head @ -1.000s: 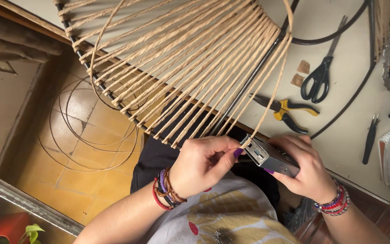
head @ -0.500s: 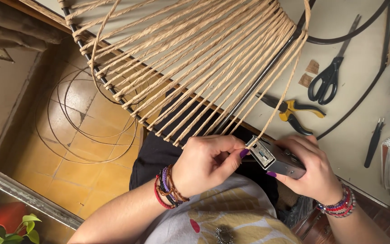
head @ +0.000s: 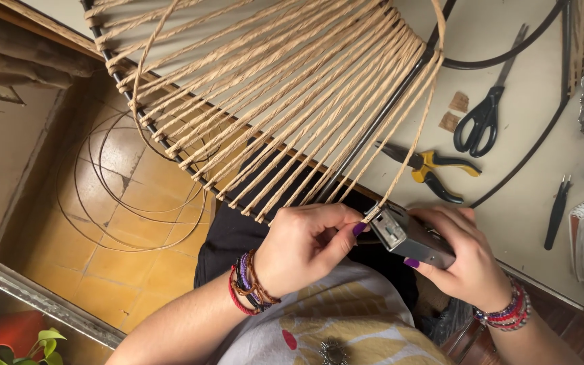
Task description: Assembling a wooden lampshade by securing sticks to a frame using a stapler, pliers, and a glue gun.
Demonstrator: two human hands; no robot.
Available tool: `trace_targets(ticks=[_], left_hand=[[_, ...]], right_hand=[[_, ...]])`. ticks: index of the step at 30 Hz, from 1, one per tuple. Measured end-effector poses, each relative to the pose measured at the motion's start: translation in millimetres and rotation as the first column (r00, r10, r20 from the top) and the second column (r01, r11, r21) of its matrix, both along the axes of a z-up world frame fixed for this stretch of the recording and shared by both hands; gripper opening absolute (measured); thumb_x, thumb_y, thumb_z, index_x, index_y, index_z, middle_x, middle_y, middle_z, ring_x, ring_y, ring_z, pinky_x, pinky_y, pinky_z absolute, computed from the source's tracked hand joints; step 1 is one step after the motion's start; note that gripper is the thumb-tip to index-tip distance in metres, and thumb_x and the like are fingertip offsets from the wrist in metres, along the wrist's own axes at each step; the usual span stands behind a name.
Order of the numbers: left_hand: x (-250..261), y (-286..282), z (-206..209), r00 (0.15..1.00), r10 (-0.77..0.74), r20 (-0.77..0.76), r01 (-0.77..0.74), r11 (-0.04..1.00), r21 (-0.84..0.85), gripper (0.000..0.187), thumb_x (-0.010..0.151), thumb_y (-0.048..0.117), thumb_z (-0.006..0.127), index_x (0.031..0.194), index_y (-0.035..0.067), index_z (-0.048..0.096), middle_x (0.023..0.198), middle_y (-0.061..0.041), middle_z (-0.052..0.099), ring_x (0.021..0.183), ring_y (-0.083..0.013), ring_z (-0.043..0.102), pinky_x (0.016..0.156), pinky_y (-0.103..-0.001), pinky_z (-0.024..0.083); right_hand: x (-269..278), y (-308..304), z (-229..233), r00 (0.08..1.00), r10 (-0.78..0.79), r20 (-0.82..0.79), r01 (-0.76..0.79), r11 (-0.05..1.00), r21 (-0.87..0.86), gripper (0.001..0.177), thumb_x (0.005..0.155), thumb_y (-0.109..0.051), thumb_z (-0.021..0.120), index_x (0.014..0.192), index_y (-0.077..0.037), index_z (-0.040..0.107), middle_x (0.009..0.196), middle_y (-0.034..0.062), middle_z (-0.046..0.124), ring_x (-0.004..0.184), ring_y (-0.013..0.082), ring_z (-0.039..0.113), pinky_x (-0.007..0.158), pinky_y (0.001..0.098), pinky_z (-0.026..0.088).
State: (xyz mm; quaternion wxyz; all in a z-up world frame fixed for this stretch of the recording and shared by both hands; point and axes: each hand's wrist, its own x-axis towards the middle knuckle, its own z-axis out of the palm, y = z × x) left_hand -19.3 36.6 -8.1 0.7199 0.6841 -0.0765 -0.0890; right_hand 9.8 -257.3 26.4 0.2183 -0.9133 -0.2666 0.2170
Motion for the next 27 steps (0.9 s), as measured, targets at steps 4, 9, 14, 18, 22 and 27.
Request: trace_targets(ticks=[4, 9, 14, 18, 22, 27], left_hand=[[-1, -1, -1, 1.0, -0.01, 0.007, 0.01, 1.0, 0.017, 0.018, 0.104, 0.023, 0.055, 0.098, 0.012, 0.068, 0.075, 0.002, 0.064, 0.057, -0.0142, 0.053, 0.06, -0.028, 0.046], [-1, -1, 1, 0.993, -0.052, -0.103, 0.053, 0.999, 0.011, 0.022, 0.101, 0.022, 0.061, 0.121, 0.015, 0.069, 0.072, 0.011, 0.063, 0.056, -0.0038, 0.052, 0.06, -0.021, 0.05], [4, -5, 10, 0.989, -0.011, -0.145, 0.01, 1.0, -0.012, 0.022, 0.099, 0.015, 0.065, 0.119, 0.016, 0.073, 0.089, 0.007, 0.074, 0.053, -0.0005, 0.049, 0.053, -0.017, 0.045], [6, -12, 12, 0.979, 0.038, -0.2, -0.026, 0.998, 0.061, 0.015, 0.094, 0.015, 0.072, 0.108, 0.018, 0.078, 0.092, 0.009, 0.08, 0.049, 0.0016, 0.046, 0.049, -0.015, 0.043], [5, -17, 11, 0.971, 0.049, -0.233, -0.022, 0.993, 0.12, 0.017, 0.092, 0.014, 0.071, 0.105, 0.019, 0.079, 0.086, 0.013, 0.078, 0.05, 0.0013, 0.048, 0.05, -0.016, 0.042], [4, -21, 9, 0.949, 0.063, -0.308, -0.027, 0.992, 0.12, 0.013, 0.091, 0.013, 0.072, 0.101, 0.017, 0.081, 0.076, 0.012, 0.075, 0.049, 0.0024, 0.049, 0.048, -0.016, 0.041]], right_hand=[[-3, -9, -2, 1.0, -0.02, 0.019, 0.02, 1.0, -0.011, 0.055, 0.084, -0.043, 0.069, 0.123, -0.005, 0.063, 0.126, 0.007, 0.07, 0.117, 0.0253, 0.066, 0.101, 0.0379, 0.039], [-11, -20, -2, 0.991, -0.11, 0.07, 0.113, 0.993, -0.043, 0.056, 0.083, -0.047, 0.067, 0.122, -0.006, 0.065, 0.121, 0.0078, 0.071, 0.115, 0.0269, 0.066, 0.101, 0.0381, 0.038], [-16, -34, -5, 0.966, -0.194, 0.173, 0.201, 0.979, -0.026, 0.055, 0.083, -0.041, 0.071, 0.122, -0.003, 0.063, 0.121, 0.0111, 0.07, 0.115, 0.0297, 0.066, 0.103, 0.0402, 0.038], [-18, -58, -10, 0.912, -0.308, 0.27, 0.321, 0.947, -0.006, 0.063, 0.084, -0.043, 0.071, 0.127, 0.002, 0.062, 0.124, 0.0159, 0.069, 0.112, 0.0356, 0.064, 0.103, 0.0437, 0.045], [-17, -73, -15, 0.845, -0.429, 0.317, 0.453, 0.891, -0.001, 0.073, 0.082, -0.039, 0.078, 0.135, 0.007, 0.057, 0.125, 0.0215, 0.066, 0.113, 0.0392, 0.064, 0.098, 0.0455, 0.048], [-13, -85, -29, 0.759, -0.437, 0.483, 0.492, 0.871, 0.014, 0.069, 0.079, -0.017, 0.087, 0.135, 0.01, 0.059, 0.119, 0.0241, 0.06, 0.107, 0.0411, 0.061, 0.092, 0.0489, 0.048]])
